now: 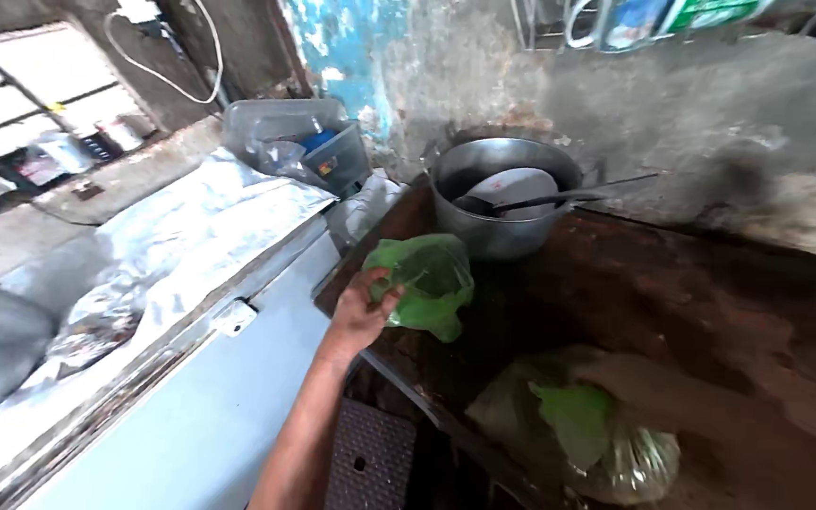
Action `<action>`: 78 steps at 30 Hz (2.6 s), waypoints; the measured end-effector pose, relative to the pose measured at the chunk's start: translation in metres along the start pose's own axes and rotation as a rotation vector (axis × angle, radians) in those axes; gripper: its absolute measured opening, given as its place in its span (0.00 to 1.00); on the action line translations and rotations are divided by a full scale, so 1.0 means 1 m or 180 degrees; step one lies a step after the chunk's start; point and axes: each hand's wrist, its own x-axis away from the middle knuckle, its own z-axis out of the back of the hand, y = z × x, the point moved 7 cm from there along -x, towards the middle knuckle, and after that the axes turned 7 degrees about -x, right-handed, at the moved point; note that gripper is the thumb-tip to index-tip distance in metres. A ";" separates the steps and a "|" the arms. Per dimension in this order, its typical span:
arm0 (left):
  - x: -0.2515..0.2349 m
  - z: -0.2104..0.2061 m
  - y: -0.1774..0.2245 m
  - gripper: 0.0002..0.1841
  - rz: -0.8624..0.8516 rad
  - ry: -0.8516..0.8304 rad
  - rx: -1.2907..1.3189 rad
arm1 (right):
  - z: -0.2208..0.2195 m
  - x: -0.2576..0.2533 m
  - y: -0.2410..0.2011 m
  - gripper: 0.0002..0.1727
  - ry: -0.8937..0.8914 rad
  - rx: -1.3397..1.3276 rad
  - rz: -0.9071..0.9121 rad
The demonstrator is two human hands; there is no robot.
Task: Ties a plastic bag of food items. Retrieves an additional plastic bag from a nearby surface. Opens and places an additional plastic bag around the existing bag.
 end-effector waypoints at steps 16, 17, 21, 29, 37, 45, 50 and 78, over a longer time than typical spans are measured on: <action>0.000 -0.035 -0.039 0.41 0.0148 -0.0533 0.0099 | 0.106 0.115 -0.036 0.13 0.3530 -0.4388 0.1072; 0.003 -0.041 -0.034 0.41 0.0101 -0.0594 0.0254 | 0.123 0.124 -0.047 0.13 0.3607 -0.4528 0.1315; 0.019 -0.066 -0.001 0.39 -0.0168 -0.0819 0.1309 | 0.196 0.143 -0.101 0.15 0.3627 -0.4768 0.3002; 0.045 -0.099 0.012 0.39 0.0279 -0.0640 0.3702 | 0.245 0.087 -0.156 0.15 0.3683 -0.5520 0.4222; 0.037 -0.149 -0.067 0.27 0.0865 0.0047 0.4771 | 0.111 -0.098 -0.130 0.13 0.2661 -0.6478 0.3866; 0.035 -0.163 -0.131 0.24 0.1385 -0.0286 0.3310 | 0.023 -0.132 -0.120 0.03 0.1884 -0.6807 0.2555; -0.001 -0.114 -0.122 0.17 0.0856 -0.0291 0.1646 | 0.037 -0.106 -0.122 0.04 0.1352 -0.6048 0.3088; -0.023 -0.049 -0.038 0.21 0.0176 -0.0968 0.0557 | 0.102 -0.052 -0.106 0.07 0.2193 -0.4261 0.1207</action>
